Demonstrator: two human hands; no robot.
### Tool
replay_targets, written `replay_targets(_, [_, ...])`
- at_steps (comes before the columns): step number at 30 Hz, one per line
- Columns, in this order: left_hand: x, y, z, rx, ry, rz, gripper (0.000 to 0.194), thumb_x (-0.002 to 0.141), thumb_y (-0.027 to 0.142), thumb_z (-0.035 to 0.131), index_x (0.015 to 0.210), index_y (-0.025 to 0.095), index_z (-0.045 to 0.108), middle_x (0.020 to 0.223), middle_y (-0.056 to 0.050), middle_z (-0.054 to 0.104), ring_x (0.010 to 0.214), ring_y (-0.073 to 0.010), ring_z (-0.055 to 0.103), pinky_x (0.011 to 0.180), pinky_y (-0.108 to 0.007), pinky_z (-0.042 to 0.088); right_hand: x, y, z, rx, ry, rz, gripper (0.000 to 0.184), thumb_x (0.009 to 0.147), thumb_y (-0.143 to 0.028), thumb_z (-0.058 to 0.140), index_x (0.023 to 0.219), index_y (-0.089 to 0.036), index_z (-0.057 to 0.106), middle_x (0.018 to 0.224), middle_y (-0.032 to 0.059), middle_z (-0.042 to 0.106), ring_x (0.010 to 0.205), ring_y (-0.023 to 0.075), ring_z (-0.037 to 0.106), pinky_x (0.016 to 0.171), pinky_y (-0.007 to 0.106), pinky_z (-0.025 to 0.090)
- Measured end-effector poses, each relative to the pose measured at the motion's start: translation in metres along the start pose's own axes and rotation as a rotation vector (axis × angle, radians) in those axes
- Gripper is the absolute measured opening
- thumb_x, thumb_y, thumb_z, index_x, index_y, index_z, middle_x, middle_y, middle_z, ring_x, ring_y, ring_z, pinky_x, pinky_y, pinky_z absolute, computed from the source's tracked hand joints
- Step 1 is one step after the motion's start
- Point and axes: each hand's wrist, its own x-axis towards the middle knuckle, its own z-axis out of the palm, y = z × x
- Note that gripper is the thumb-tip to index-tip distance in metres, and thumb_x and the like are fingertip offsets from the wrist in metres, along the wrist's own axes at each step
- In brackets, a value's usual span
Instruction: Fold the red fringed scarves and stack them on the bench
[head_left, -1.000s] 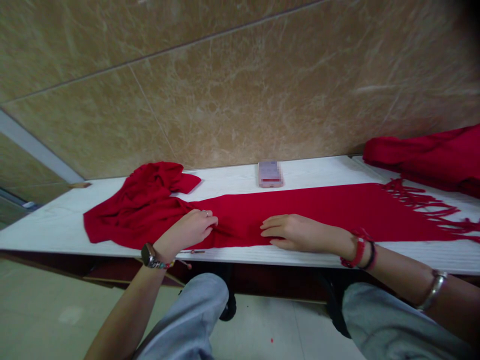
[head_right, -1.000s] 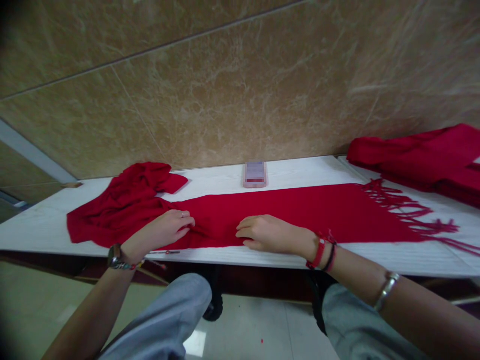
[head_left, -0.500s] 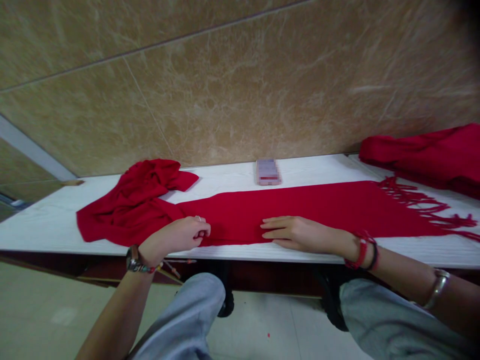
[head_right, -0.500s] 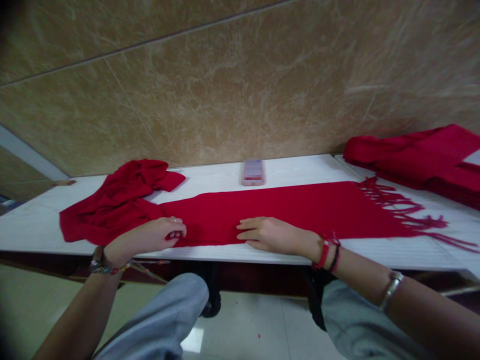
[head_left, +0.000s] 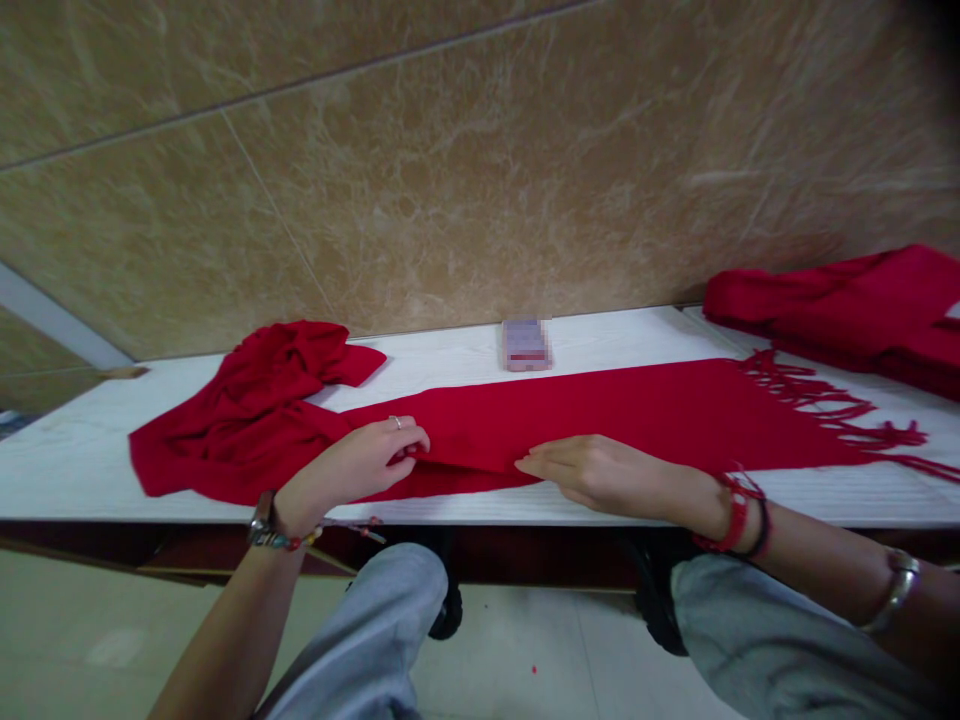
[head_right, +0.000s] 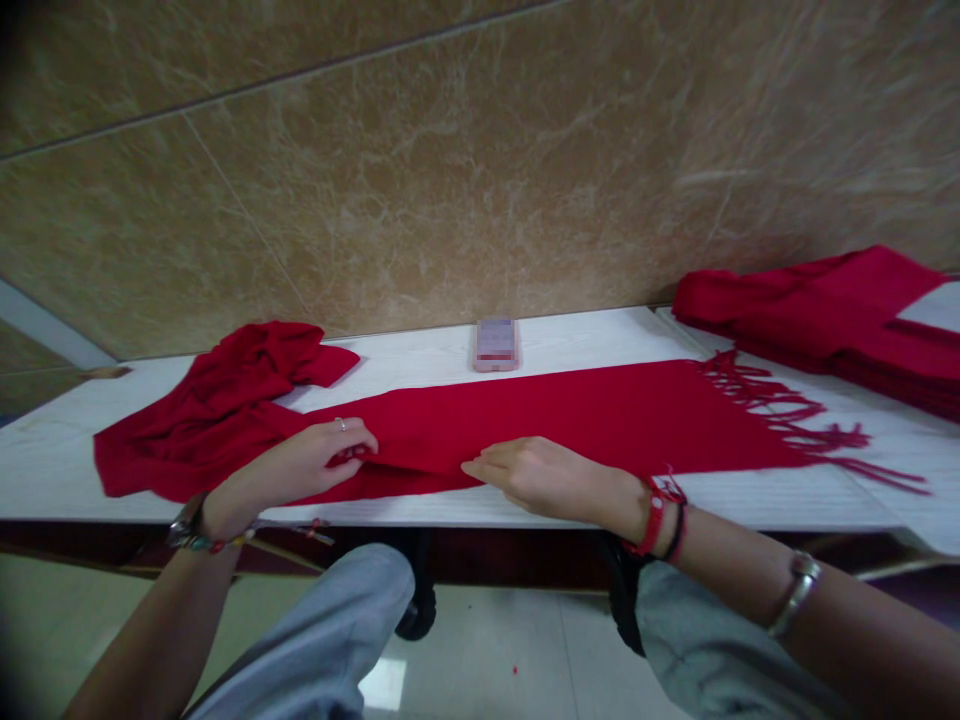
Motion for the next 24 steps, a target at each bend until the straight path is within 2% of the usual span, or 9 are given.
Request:
replay_targets(2, [-0.001, 0.000, -0.002, -0.030, -0.005, 0.010, 0.020, 0.079, 0.011, 0.041, 0.090, 0.017, 0.057, 0.089, -0.003, 0.058, 0.082, -0.0146, 0.054, 0.074, -0.023, 0.041, -0.002, 0.001, -0.001, 0.022, -0.006, 0.024, 0.046, 0.080, -0.003, 0.044, 0.124, -0.013, 0.049, 0.116, 0.0106, 0.060, 0.104, 0.0194, 0.057, 0.087, 0.032, 0.049])
replay_targets(8, [0.003, 0.005, 0.011, -0.016, -0.190, 0.028, 0.018, 0.077, 0.010, 0.044, 0.085, 0.018, 0.058, 0.080, -0.001, 0.058, 0.075, -0.0149, 0.053, 0.068, -0.023, 0.039, -0.008, 0.001, 0.000, -0.007, -0.018, 0.046, 0.047, 0.080, -0.001, 0.041, 0.124, -0.013, 0.048, 0.119, 0.0118, 0.058, 0.108, 0.0200, 0.055, 0.088, 0.032, 0.049])
replay_targets(14, [0.004, 0.001, 0.010, -0.010, -0.207, 0.009, 0.018, 0.075, 0.008, 0.043, 0.082, 0.018, 0.057, 0.080, -0.002, 0.057, 0.075, -0.0148, 0.052, 0.068, -0.023, 0.038, -0.014, 0.005, -0.001, -0.035, -0.043, 0.046, 0.041, 0.083, -0.003, 0.041, 0.122, -0.012, 0.050, 0.118, 0.0118, 0.059, 0.107, 0.0193, 0.056, 0.088, 0.031, 0.049])
replay_targets(19, [0.001, -0.001, 0.005, -0.019, -0.181, 0.023, 0.019, 0.074, 0.007, 0.042, 0.079, 0.018, 0.057, 0.081, -0.001, 0.056, 0.076, -0.0146, 0.052, 0.071, -0.023, 0.039, -0.021, 0.012, 0.004, 0.005, 0.017, -0.007, 0.031, 0.088, -0.008, 0.040, 0.113, -0.012, 0.057, 0.108, 0.0102, 0.065, 0.100, 0.0182, 0.060, 0.087, 0.032, 0.050])
replay_targets(24, [0.002, -0.001, 0.014, -0.031, -0.236, 0.050, 0.020, 0.068, 0.004, 0.042, 0.074, 0.018, 0.055, 0.079, -0.001, 0.056, 0.077, -0.0148, 0.052, 0.073, -0.023, 0.039, -0.028, 0.014, 0.008, 0.067, 0.074, -0.071, 0.029, 0.091, -0.014, 0.037, 0.106, -0.012, 0.061, 0.108, 0.0103, 0.065, 0.105, 0.0172, 0.058, 0.089, 0.030, 0.049])
